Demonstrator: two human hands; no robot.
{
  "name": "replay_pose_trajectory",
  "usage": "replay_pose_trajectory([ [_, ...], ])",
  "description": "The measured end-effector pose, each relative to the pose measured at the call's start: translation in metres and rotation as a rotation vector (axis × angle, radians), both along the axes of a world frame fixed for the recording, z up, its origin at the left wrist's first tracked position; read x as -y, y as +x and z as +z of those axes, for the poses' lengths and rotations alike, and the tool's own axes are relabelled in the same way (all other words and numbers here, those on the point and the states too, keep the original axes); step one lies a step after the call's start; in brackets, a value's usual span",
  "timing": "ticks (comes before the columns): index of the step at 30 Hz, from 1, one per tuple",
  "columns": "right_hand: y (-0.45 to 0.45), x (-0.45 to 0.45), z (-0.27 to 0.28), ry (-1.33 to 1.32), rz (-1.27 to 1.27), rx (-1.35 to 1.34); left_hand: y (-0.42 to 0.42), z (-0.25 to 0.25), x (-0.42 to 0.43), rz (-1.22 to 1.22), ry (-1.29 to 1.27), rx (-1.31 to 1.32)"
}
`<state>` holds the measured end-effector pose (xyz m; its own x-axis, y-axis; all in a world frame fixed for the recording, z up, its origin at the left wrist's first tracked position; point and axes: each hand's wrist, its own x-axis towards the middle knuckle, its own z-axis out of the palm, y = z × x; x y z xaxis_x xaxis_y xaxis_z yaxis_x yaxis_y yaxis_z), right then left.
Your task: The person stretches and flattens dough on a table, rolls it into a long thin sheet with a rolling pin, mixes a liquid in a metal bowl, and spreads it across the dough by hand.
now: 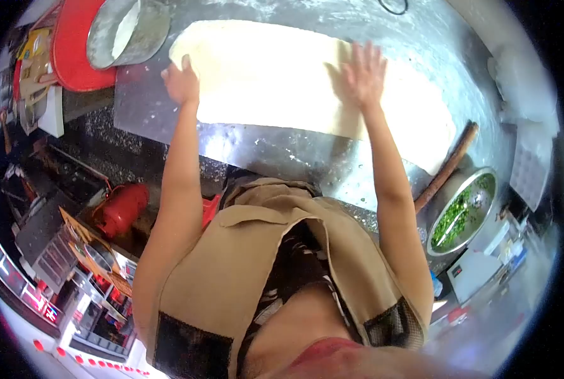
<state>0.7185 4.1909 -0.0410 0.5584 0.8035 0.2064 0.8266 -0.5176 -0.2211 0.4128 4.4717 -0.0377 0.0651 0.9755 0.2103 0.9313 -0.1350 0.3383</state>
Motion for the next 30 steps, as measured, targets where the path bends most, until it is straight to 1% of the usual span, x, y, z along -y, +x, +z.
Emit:
replay_pose_trajectory([
  [1,-0.011,-0.013,0.009,-0.159,-0.005,-0.029,-0.006,0.000,-0.007,0.031,-0.140,-0.010],
  [2,-0.015,-0.012,0.009,-0.168,-0.032,-0.025,-0.012,0.006,-0.015,0.080,-0.250,-0.201],
  [3,-0.014,-0.012,0.009,-0.175,-0.037,-0.018,-0.051,-0.013,-0.039,-0.308,0.152,-0.673],
  [4,-0.011,-0.013,0.010,-0.184,-0.044,-0.006,-0.068,-0.008,-0.061,-0.310,0.257,-1.055],
  [5,-0.011,-0.014,0.008,-0.199,-0.086,0.004,-0.088,-0.008,-0.084,-0.222,0.114,-0.954],
  [7,-0.012,-0.012,0.003,-0.233,-0.036,0.048,-0.129,-0.032,-0.118,-0.389,0.241,-0.867],
  [8,-0.013,-0.010,0.001,-0.204,-0.041,0.056,-0.149,-0.045,-0.135,-0.472,0.303,-0.830],
  [9,-0.016,-0.007,-0.001,-0.182,-0.054,0.065,-0.143,-0.051,-0.143,-0.424,0.200,-0.641],
  [10,-0.024,-0.002,0.003,-0.159,-0.116,0.021,-0.132,-0.050,-0.134,-0.290,0.016,-0.381],
  [11,-0.033,0.008,0.009,-0.126,-0.178,-0.017,-0.116,-0.046,-0.125,-0.209,-0.116,-0.185],
  [12,-0.044,0.029,0.013,-0.021,-0.300,-0.027,-0.106,-0.043,-0.117,-0.221,-0.197,-0.029],
  [14,-0.069,0.075,0.016,0.168,-0.533,-0.017,-0.098,-0.039,-0.107,-0.395,-0.285,0.322],
  [15,-0.082,0.109,0.015,0.247,-0.646,-0.006,-0.095,-0.038,-0.106,-0.445,-0.416,0.530],
  [16,-0.096,0.155,-0.003,0.288,-0.832,-0.045,-0.089,-0.037,-0.103,-0.482,-0.552,0.731],
  [17,-0.100,0.192,0.006,0.586,-1.087,-0.266,-0.080,-0.024,-0.094,-0.467,-0.560,0.710],
  [18,-0.105,0.229,0.017,0.977,-1.327,-0.406,-0.055,0.013,-0.061,-0.295,-0.380,0.322],
  [19,-0.104,0.258,0.046,1.653,-1.541,-0.762,-0.030,0.043,-0.031,-0.114,-0.182,-0.062],
  [20,-0.107,0.295,0.056,1.961,-1.372,-0.849,-0.013,0.042,-0.022,-0.137,-0.178,-0.055],
  [21,-0.107,0.323,0.060,2.253,-1.162,-0.932,0.000,0.041,-0.012,-0.421,0.024,0.010],
  [22,-0.096,0.323,0.082,2.353,-1.190,-0.873,0.014,0.038,0.000,-0.693,0.230,0.075],
  [23,-0.083,0.321,0.104,2.449,-1.220,-0.817,0.039,0.030,0.016,-0.823,0.300,0.128],
  [24,-0.072,0.360,0.071,2.500,-0.734,-1.127,0.069,0.023,0.037,-0.953,0.369,0.176],
  [25,-0.051,0.372,0.056,2.396,-0.788,-0.943,0.098,0.032,0.073,-1.002,0.242,0.199],
  [26,-0.038,0.373,0.060,2.449,-1.004,-0.889,0.127,0.046,0.112,-1.069,0.164,0.167],
  [27,-0.022,0.377,0.068,2.482,-1.225,-0.836,0.151,0.049,0.147,-1.196,0.129,0.252],
  [28,-0.013,0.388,0.064,2.484,-1.233,-0.871,0.174,0.054,0.181,-1.332,0.022,0.248],
  [29,-0.007,0.400,0.057,2.509,-1.134,-0.907,0.194,0.072,0.226,-1.419,-0.022,0.279],
  [30,0.007,0.410,0.054,2.528,-1.022,-0.949,0.210,0.065,0.260,-1.508,0.024,0.247],
])
